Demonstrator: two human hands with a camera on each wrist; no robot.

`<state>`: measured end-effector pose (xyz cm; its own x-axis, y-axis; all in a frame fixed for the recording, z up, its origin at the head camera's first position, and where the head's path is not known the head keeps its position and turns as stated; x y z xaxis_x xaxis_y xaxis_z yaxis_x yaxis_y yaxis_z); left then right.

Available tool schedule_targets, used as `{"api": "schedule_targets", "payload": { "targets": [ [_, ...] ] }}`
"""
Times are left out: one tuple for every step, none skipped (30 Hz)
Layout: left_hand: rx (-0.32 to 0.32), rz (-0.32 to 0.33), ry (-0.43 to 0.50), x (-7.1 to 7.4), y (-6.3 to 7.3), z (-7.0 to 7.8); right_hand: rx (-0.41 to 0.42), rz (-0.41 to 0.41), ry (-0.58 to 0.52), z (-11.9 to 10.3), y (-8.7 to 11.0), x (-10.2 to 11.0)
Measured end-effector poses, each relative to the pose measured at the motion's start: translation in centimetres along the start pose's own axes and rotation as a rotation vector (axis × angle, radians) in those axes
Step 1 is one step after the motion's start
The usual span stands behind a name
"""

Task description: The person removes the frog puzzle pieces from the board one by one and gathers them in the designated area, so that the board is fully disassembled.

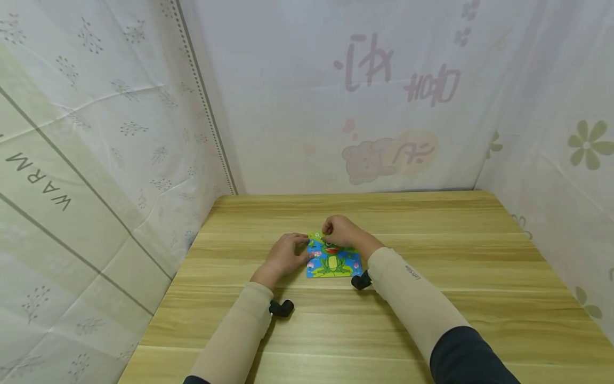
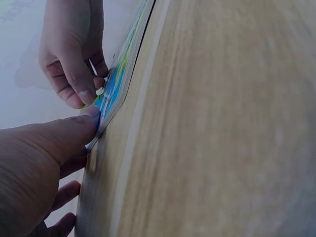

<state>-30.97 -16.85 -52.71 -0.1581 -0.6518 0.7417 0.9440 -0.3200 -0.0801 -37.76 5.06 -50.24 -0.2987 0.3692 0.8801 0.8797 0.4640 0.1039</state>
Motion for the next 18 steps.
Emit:
{"api": "schedule_targets", "payload": {
  "targets": [
    [0.000, -0.001, 0.000, 0.01, 0.01, 0.03, 0.000, 0.005, -0.002, -0.06, 0.02, 0.03],
    [0.002, -0.003, -0.001, 0.02, 0.01, 0.03, -0.001, 0.011, -0.003, -0.11, 0.04, 0.05],
    [0.002, -0.003, -0.002, 0.03, -0.01, 0.04, -0.003, 0.018, -0.003, -0.18, 0.06, 0.07],
    [0.002, -0.004, 0.000, 0.03, -0.01, 0.04, -0.006, 0.024, -0.001, -0.22, 0.09, 0.09],
    [0.002, -0.005, -0.002, 0.03, -0.03, 0.04, -0.009, 0.032, -0.001, -0.28, 0.12, 0.11],
    [0.003, -0.006, -0.002, 0.04, -0.05, 0.05, -0.010, 0.040, 0.003, -0.32, 0.12, 0.10],
    [0.005, -0.007, -0.002, 0.06, -0.03, 0.09, -0.009, 0.046, 0.007, -0.34, 0.12, 0.07],
    [0.006, -0.006, -0.002, 0.06, -0.03, 0.09, -0.007, 0.051, 0.008, -0.33, 0.12, 0.05],
    [0.007, -0.005, -0.001, 0.07, -0.03, 0.11, -0.004, 0.056, 0.008, -0.32, 0.12, 0.02],
    [0.008, -0.007, -0.001, 0.09, -0.03, 0.14, -0.001, 0.059, 0.008, -0.30, 0.11, -0.02],
    [0.010, -0.008, 0.000, 0.11, -0.02, 0.17, 0.004, 0.063, 0.010, -0.26, 0.07, -0.08],
    [0.010, -0.009, 0.002, 0.12, 0.00, 0.18, 0.009, 0.065, 0.012, -0.23, 0.05, -0.13],
    [0.011, -0.011, 0.006, 0.13, 0.02, 0.19, 0.014, 0.065, 0.015, -0.19, 0.02, -0.19],
    [0.011, -0.012, 0.007, 0.13, 0.02, 0.18, 0.017, 0.066, 0.019, -0.17, 0.00, -0.25],
    [0.011, -0.013, 0.008, 0.15, 0.03, 0.19, 0.021, 0.068, 0.027, -0.16, -0.02, -0.27],
    [0.011, -0.013, 0.010, 0.16, 0.06, 0.19, 0.023, 0.068, 0.035, -0.13, -0.05, -0.33],
    [0.012, -0.014, 0.011, 0.17, 0.07, 0.19, 0.026, 0.069, 0.043, -0.11, -0.07, -0.37],
    [0.012, -0.014, 0.009, 0.17, 0.08, 0.18, 0.027, 0.070, 0.050, -0.07, -0.08, -0.40]
  ]
}}
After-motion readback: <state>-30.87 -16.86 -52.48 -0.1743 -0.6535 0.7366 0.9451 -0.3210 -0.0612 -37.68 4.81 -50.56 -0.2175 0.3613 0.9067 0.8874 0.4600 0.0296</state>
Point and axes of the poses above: each hand's wrist, its own y-axis away from the middle knuckle, its own x-axis out of the back of the hand, z = x × y, the point moved 1 cm from there along -y, towards the middle knuckle, and after that the axes turned 12 degrees about y, right-handed, at the moved point
